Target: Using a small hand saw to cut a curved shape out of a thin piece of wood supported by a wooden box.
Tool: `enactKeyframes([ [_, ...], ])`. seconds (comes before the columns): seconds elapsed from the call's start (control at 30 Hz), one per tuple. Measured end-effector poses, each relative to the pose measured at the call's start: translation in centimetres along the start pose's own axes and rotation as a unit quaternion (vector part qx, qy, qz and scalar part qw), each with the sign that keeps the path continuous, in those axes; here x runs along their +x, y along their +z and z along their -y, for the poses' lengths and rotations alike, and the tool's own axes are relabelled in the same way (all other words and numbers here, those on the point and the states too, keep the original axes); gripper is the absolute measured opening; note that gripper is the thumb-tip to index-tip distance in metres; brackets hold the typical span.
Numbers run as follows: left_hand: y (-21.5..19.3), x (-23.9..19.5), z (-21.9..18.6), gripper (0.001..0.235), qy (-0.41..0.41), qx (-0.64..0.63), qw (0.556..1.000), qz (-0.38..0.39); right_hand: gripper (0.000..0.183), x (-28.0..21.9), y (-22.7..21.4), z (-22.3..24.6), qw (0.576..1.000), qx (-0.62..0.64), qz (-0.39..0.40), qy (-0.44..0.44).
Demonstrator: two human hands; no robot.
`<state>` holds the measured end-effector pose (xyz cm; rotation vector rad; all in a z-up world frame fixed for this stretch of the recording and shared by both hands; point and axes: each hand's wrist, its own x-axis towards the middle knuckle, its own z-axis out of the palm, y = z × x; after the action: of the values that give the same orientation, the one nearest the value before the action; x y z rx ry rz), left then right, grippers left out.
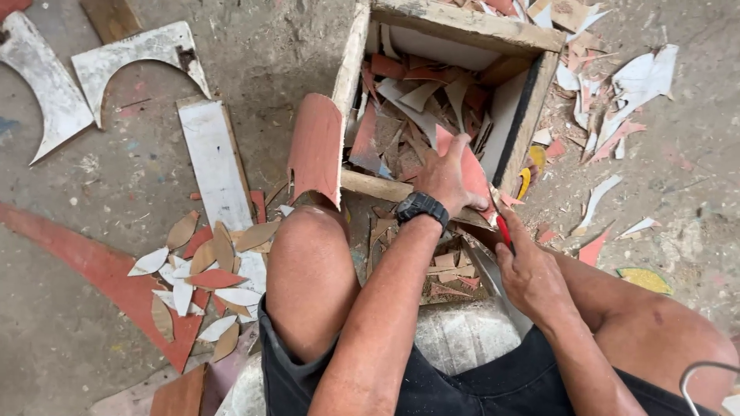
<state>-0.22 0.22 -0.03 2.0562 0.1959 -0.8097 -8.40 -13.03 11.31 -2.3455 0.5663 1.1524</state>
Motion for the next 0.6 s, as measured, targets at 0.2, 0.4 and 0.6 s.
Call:
enactKeyframes([
  [0.2, -1.4, -2.7, -2.3, 0.099, -0.002, -0.039, 0.998, -0.049, 0.061, 0.2, 0.0, 0.5, 0.999, -0.014, -0.015, -0.049],
  [0.4, -0.7, -3.1, -1.2, 0.076, -0.003, -0.017, 0.997, -0.081, 0.061, -0.5, 1.3, -1.4, 0.999, -0.016, -0.023, -0.045],
  [0.6, 0.4, -1.9, -0.1, 0.077, -0.005, 0.029, 0.998, -0.054, 0.062, -0.1, 1.4, -2.8, 0.994, -0.069, -0.025, -0.085],
])
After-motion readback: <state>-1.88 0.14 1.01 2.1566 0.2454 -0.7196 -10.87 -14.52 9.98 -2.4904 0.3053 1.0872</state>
